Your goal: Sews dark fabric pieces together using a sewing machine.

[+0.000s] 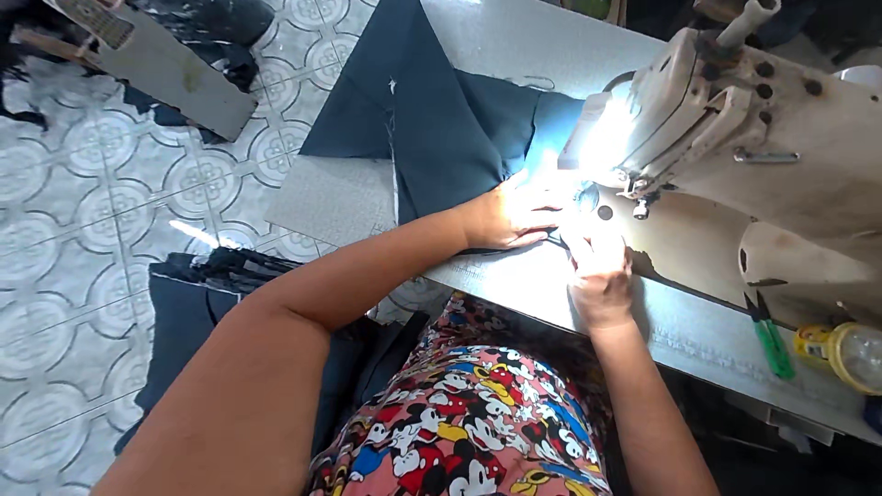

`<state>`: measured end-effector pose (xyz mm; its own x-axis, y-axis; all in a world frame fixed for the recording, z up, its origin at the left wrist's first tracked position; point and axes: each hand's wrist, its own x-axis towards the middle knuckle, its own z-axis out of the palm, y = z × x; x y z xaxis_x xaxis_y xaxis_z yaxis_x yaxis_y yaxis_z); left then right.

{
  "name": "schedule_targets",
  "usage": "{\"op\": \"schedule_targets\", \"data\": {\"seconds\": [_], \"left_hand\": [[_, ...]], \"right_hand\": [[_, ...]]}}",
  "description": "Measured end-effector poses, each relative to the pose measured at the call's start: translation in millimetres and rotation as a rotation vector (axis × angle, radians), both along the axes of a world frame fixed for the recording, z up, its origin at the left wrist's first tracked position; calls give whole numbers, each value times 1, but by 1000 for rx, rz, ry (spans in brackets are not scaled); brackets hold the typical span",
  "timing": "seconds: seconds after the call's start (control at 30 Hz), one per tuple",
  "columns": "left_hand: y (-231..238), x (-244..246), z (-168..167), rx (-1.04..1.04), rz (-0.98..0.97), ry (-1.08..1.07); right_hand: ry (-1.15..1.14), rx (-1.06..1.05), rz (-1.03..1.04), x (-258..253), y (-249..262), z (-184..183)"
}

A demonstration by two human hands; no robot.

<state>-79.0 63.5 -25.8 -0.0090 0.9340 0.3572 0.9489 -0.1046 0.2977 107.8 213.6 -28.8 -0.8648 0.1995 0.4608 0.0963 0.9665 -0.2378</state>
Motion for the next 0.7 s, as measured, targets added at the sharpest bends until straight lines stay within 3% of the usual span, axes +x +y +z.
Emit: {"op": "schedule_targets", "data": {"seconds": [0.23, 0.6, 0.7], "left_hand": [[24, -26, 2, -100, 71, -17], [47, -40, 34, -319, 283, -120], [25, -43, 47, -181, 222, -117]], "right_hand": [[-71, -16, -30, -22, 13, 3], [-4, -31, -55, -24, 16, -7], [-23, -47, -51, -23, 16, -4]]}}
